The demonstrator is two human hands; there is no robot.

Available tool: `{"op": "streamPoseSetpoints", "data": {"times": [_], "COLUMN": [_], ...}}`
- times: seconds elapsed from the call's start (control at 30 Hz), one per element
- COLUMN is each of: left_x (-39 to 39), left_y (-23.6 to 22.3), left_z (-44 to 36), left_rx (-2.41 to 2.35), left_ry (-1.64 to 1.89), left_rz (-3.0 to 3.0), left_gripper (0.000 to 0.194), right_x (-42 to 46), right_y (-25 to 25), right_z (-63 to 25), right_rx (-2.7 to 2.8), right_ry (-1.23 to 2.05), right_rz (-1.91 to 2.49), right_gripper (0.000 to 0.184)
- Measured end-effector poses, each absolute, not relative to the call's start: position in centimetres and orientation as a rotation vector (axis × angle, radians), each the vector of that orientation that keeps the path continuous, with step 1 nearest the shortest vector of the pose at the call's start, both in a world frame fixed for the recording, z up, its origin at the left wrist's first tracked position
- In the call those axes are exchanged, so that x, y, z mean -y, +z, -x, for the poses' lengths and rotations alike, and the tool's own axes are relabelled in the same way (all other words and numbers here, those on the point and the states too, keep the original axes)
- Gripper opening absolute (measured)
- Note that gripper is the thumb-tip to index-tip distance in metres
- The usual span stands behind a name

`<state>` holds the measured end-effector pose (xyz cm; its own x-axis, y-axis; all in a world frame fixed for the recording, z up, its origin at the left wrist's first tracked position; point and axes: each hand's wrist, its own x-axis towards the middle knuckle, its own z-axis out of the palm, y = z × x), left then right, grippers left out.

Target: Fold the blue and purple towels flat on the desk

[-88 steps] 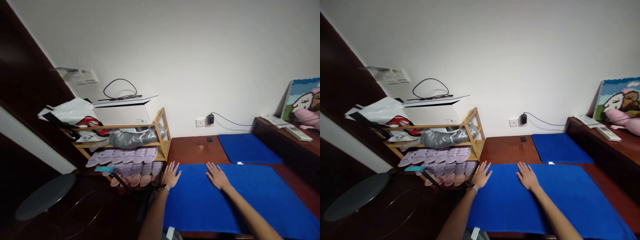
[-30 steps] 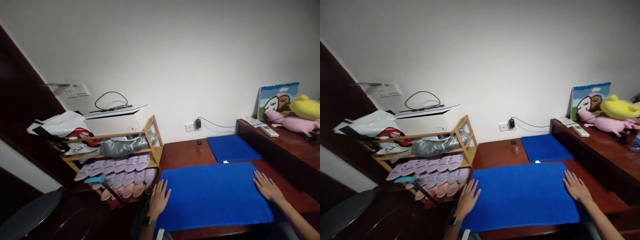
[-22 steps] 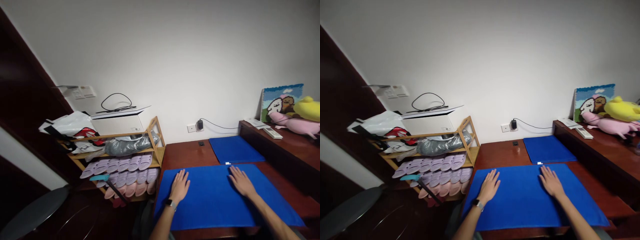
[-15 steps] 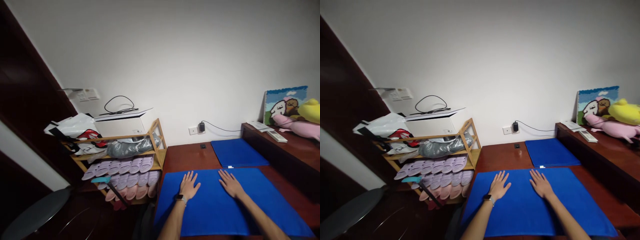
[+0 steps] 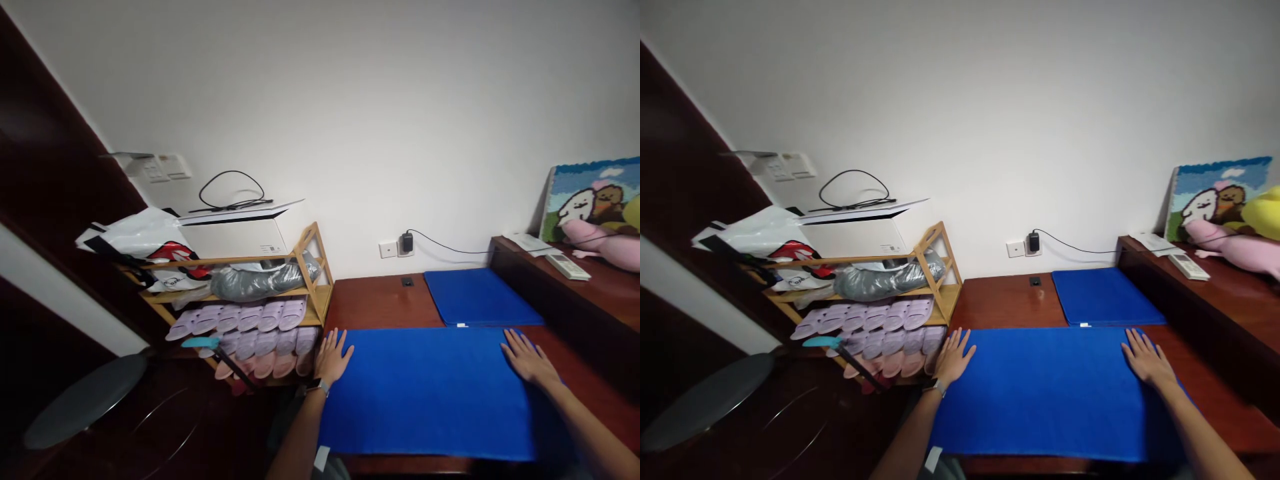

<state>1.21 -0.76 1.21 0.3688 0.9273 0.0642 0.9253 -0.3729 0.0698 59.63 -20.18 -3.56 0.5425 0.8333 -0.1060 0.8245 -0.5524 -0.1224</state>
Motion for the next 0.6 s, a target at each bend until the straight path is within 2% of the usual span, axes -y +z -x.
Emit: {"op": "streamPoseSetpoints", "data": {"times": [0.17,0.23,0.37,0.47,0.6], "left_x": [4.1,7.5,14.5,16.4,14.9], "left_y": [2.5,2.4,1.9,1.5,0.1], "left_z": [-4.9,-8.5,-14.3,-12.8,-4.1], "left_rx": [-1.636,-1.394,-0.91,-0.985,-1.659], "left_ry": [0.278,0.356,0.394,0.321,0.243], "left_rz": [-2.692,-2.785,-2.837,-2.774,-2.564], "left_gripper": [0.06,0.059,0.059,0.06,0.066], "right_x": [20.2,20.5,22.0,24.1,29.2], "right_y": [-1.5,-1.9,-3.3,-3.9,-5.0], "right_z": [-50.9,-44.6,-34.9,-36.0,-47.3], "right_rx": [1.588,1.706,1.938,1.895,1.678], "right_ry": [0.143,0.064,0.108,0.126,0.128], "right_rz": [2.52,2.284,1.988,2.045,2.328], "right_gripper": [0.073,0.071,0.066,0.067,0.071]}}
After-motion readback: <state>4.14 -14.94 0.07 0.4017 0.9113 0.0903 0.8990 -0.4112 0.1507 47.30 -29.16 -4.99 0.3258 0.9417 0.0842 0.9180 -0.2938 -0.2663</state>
